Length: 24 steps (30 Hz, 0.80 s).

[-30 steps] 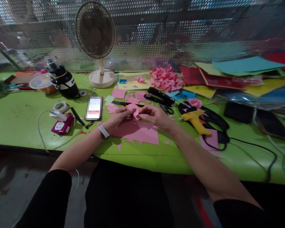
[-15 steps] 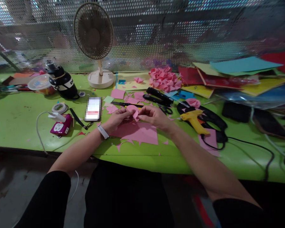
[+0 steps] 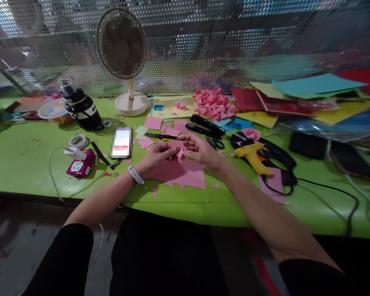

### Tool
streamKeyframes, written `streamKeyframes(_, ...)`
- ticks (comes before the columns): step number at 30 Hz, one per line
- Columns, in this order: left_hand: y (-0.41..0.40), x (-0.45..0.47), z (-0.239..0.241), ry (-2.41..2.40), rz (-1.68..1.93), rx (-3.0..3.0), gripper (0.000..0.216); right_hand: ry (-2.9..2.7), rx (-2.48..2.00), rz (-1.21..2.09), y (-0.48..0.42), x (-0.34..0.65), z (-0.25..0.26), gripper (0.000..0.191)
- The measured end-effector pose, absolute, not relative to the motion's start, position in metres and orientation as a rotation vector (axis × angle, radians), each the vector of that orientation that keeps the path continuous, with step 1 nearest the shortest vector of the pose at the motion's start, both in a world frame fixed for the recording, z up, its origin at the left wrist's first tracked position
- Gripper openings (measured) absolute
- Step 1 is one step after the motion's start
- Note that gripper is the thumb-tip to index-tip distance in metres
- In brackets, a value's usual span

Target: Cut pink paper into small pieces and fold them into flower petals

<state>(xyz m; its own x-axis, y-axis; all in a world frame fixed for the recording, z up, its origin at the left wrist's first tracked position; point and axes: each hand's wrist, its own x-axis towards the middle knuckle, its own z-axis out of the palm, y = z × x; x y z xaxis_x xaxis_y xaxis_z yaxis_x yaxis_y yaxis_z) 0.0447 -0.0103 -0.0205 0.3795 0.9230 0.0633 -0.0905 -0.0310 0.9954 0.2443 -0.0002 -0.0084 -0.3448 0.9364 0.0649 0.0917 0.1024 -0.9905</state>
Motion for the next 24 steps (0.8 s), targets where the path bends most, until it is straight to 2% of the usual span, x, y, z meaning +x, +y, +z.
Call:
streamKeyframes(2, -0.0119, 0.0458, -0.0192, 0.82, 1.011, 1.34, 0.041, -1.612, -1.003, 1.384, -0.0018, 0.2435, -0.0084, 0.051)
streamKeyframes(6, -0.0111, 0.0453, -0.0184, 0.775, 0.977, 1.325, 0.042, -1.642, -0.943, 1.469, -0.0032, 0.2424, -0.01, 0.033)
streamKeyframes(14, -0.0097, 0.0419, -0.0159, 0.655, 0.918, 1.163, 0.039, -1.52, -0.884, 1.577, 0.0028, 0.2483, -0.017, 0.015)
streamKeyframes(18, -0.0118, 0.0437, -0.0172, 0.734, 0.972, 1.168, 0.038, -1.534, -0.869, 1.629, 0.0026, 0.2484, -0.0174, 0.019)
streamKeyframes(24, -0.0101, 0.0438, -0.0183, 0.787, 0.944, 1.162, 0.038, -1.629, -0.882, 1.529, 0.0003, 0.2481, -0.0115, 0.029)
